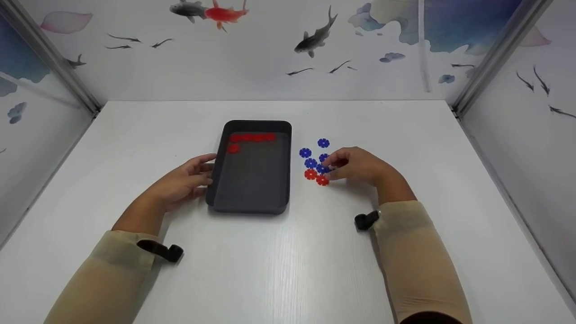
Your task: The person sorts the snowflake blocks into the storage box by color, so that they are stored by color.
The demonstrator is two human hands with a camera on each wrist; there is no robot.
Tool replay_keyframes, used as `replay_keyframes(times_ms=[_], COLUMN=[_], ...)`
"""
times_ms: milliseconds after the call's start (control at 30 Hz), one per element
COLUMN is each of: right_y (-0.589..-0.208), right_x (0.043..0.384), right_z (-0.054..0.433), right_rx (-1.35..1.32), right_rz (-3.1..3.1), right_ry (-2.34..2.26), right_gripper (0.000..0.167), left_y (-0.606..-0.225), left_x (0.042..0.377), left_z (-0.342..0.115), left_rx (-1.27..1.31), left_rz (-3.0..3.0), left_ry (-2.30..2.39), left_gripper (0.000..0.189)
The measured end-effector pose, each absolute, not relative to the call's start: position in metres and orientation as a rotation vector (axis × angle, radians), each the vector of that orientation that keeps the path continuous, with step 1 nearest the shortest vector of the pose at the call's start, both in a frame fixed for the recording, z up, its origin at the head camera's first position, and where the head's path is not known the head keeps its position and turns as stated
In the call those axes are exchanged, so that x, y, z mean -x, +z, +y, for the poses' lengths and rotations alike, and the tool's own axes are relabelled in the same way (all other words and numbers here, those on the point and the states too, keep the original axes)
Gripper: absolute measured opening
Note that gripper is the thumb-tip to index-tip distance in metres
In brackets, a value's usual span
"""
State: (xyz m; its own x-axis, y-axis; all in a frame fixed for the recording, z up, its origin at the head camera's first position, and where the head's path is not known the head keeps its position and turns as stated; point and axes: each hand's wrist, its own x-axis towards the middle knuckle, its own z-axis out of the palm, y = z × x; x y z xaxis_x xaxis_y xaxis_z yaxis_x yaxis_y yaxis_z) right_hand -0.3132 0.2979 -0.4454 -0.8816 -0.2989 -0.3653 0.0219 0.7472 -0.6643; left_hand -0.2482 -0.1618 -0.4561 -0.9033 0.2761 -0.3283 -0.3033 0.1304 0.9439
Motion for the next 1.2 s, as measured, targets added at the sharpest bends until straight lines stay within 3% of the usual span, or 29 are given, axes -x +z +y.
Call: replay_keyframes(times_ms=[333, 700, 1200], right_y=[-0.441, -0.441, -0.442], right_x=[0.313, 0.31, 0.31], right_z=[0.291, 0.282, 0.281], right_rx=[0.238, 0.248, 0.28], right_rz=[2.508, 2.555, 2.574], right_ry=[-0.81, -0.695, -0.658], right_gripper=[0.045, 0.031, 0.029], left_y=[-0.457, -0.456, -0.458], left_x=[0.248, 0.248, 0.248], left_z=[-0.161, -0.161, -0.161], left_rx=[0.037, 0.023, 0.064], left_rz=[1.986, 1.983, 2.016], left_ry=[1.843, 1.842, 1.816], left_gripper=[0.075, 0.074, 0.074])
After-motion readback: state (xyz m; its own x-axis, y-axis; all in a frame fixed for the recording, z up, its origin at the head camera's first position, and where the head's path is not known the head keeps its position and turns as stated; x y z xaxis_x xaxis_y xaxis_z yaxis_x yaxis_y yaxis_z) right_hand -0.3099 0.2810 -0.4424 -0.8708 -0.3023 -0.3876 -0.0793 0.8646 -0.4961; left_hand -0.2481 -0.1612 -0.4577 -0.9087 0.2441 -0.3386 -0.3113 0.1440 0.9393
